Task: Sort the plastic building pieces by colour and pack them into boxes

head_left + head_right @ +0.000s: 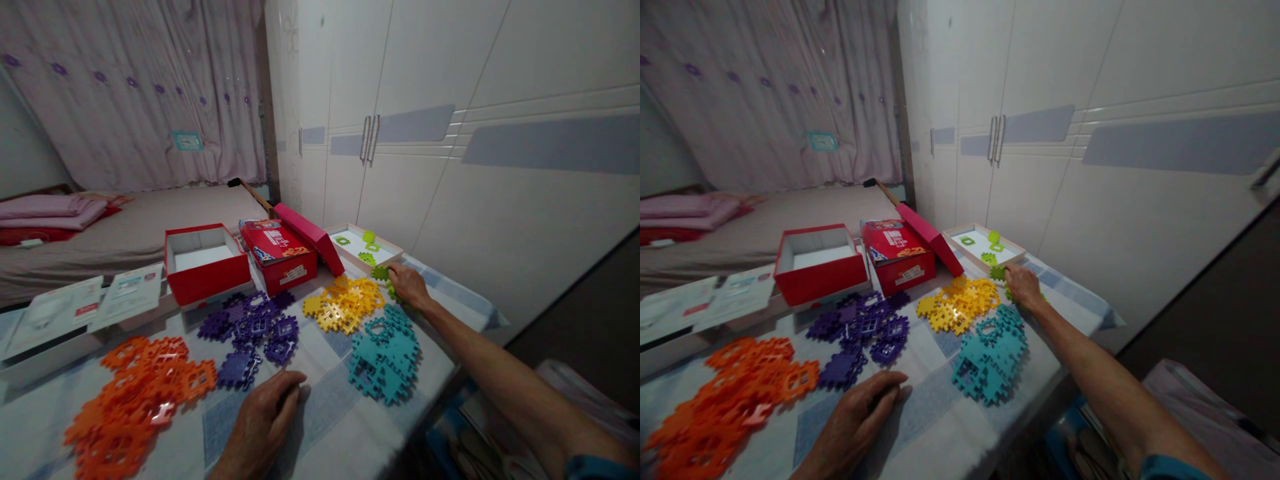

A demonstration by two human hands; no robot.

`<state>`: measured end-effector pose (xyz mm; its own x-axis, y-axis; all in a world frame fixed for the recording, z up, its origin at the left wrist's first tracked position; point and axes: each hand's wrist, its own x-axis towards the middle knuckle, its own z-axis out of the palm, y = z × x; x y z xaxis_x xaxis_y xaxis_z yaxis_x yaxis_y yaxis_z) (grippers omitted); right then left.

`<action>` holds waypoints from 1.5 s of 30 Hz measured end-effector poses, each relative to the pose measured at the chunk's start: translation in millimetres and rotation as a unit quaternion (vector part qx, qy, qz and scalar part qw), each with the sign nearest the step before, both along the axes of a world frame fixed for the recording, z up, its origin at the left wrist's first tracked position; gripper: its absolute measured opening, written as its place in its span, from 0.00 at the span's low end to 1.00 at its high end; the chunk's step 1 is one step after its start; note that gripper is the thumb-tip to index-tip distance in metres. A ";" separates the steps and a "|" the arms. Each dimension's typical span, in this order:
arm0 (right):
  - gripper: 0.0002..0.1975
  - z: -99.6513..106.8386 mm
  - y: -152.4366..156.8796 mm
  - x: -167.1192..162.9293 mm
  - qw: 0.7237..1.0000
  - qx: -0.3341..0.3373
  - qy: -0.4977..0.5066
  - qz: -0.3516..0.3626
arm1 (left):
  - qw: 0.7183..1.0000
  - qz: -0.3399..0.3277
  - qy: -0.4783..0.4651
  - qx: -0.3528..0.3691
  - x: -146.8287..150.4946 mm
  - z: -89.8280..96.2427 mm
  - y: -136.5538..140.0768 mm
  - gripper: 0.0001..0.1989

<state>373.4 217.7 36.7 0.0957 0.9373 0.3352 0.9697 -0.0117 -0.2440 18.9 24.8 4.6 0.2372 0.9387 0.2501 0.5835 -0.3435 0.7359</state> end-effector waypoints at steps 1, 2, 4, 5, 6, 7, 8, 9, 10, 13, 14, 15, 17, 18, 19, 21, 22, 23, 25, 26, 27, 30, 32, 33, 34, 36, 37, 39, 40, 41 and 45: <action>0.19 2.2 2.5 -1.0 1.000 0.007 0.013 -0.012 | 1.000 0.000 0.000 0.001 0.3 0.1 0.3 0.13; 0.19 4.9 6.5 -2.3 0.999 0.014 0.029 -0.022 | 1.000 -0.001 -0.001 0.002 0.5 0.2 0.6 0.13; 0.17 11.9 19.6 -5.1 0.997 0.021 0.066 -0.037 | 1.000 -0.002 -0.002 0.005 0.6 -0.1 0.8 0.13; 0.17 16.0 28.0 -6.4 0.995 0.023 0.087 -0.044 | 1.000 -0.002 -0.003 0.006 0.4 -0.5 0.7 0.13; 0.18 20.4 36.8 -7.1 0.992 0.026 0.109 -0.052 | 1.000 0.000 -0.003 0.008 0.2 -1.0 0.6 0.13; 0.19 24.5 45.0 -7.1 0.989 0.030 0.129 -0.061 | 1.000 0.002 -0.003 0.009 -0.1 -1.4 0.3 0.13; 0.19 28.0 51.7 -6.2 0.986 0.035 0.144 -0.069 | 1.000 0.004 -0.003 0.009 -0.4 -1.7 0.1 0.13; 0.20 30.3 55.8 -4.2 0.984 0.038 0.154 -0.078 | 1.000 0.006 -0.003 0.007 -0.6 -1.9 -0.1 0.13; 0.21 31.2 56.8 -1.4 0.983 0.039 0.158 -0.085 | 1.000 0.008 -0.003 0.004 -0.6 -1.7 -0.2 0.13; 0.27 22.7 40.7 10.2 0.985 0.020 0.140 -0.098 | 1.000 0.005 -0.003 -0.004 0.0 0.0 -0.2 0.14; 0.30 16.8 31.0 14.3 0.988 0.004 0.118 -0.101 | 1.000 0.002 -0.003 -0.006 0.3 0.7 -0.1 0.14; 0.32 10.1 20.6 18.1 0.990 -0.016 0.092 -0.103 | 1.000 0.001 -0.003 -0.007 0.6 1.4 0.0 0.14; 0.38 -3.0 1.8 24.1 0.992 -0.059 0.035 -0.106 | 1.000 0.002 -0.001 -0.008 0.9 2.2 0.0 0.14; 0.40 -8.6 -5.4 26.0 0.991 -0.080 0.014 -0.104 | 1.000 0.002 0.000 -0.008 0.9 2.4 0.0 0.15; 0.41 -13.1 -10.8 27.1 0.990 -0.098 0.002 -0.100 | 1.000 0.003 -0.001 -0.008 0.9 2.4 -0.2 0.15; 0.43 -18.9 -16.7 26.9 0.988 -0.124 -0.013 -0.088 | 1.000 0.004 -0.002 -0.007 0.9 2.3 -0.4 0.14; 0.43 -20.4 -17.8 25.8 0.988 -0.131 -0.020 -0.079 | 1.000 0.004 -0.003 -0.005 0.9 2.3 -0.5 0.14; 0.42 -21.4 -18.2 24.4 0.988 -0.132 -0.027 -0.072 | 1.000 0.004 -0.003 -0.002 0.8 2.5 -0.6 0.14; 0.39 -22.1 -18.1 20.8 0.990 -0.116 -0.041 -0.065 | 1.000 0.003 -0.002 0.000 0.7 3.1 -0.6 0.13; 0.37 -22.2 -17.9 19.2 0.992 -0.102 -0.045 -0.066 | 1.000 0.002 -0.001 0.000 0.7 3.5 -0.5 0.13; 0.35 -22.4 -17.7 17.8 0.992 -0.089 -0.047 -0.070 | 1.000 0.001 0.000 -0.001 0.6 3.7 -0.4 0.13; 0.31 -23.5 -15.8 16.7 0.994 -0.053 -0.047 -0.081 | 1.000 0.002 -0.002 -0.001 0.3 3.5 -0.1 0.13; 0.30 -25.1 -13.3 18.8 0.996 -0.028 -0.042 -0.073 | 1.000 0.001 -0.003 -0.002 0.2 2.8 0.0 0.13; 0.30 -26.1 -11.8 20.7 0.997 -0.013 -0.036 -0.065 | 1.000 0.001 -0.004 -0.003 0.2 2.6 0.0 0.13; 0.31 -27.3 -10.3 23.0 0.998 0.004 -0.027 -0.055 | 1.000 0.000 -0.004 -0.004 0.2 2.5 -0.1 0.13; 0.31 -29.2 -8.3 28.4 0.998 0.039 0.000 -0.043 | 1.000 -0.001 -0.006 -0.007 0.3 2.7 -0.5 0.13; 0.31 -29.5 -7.7 31.3 0.997 0.055 0.018 -0.044 | 1.000 -0.001 -0.006 -0.008 0.3 2.8 -0.8 0.14; 0.32 -27.6 -6.8 36.5 0.993 0.081 0.055 -0.058 | 1.000 -0.001 -0.004 -0.009 0.4 2.9 -1.0 0.14; 0.32 -24.9 -5.7 38.3 0.991 0.091 0.074 -0.068 | 1.000 0.000 -0.002 -0.008 0.5 2.8 -1.0 0.14; 0.31 -20.7 -3.6 39.4 0.988 0.098 0.091 -0.078 | 1.000 0.001 0.000 -0.007 0.6 2.7 -0.9 0.14; 0.29 9.1 22.3 31.4 0.980 0.106 0.140 -0.092 | 1.000 0.001 0.001 0.000 1.0 2.3 -0.2 0.13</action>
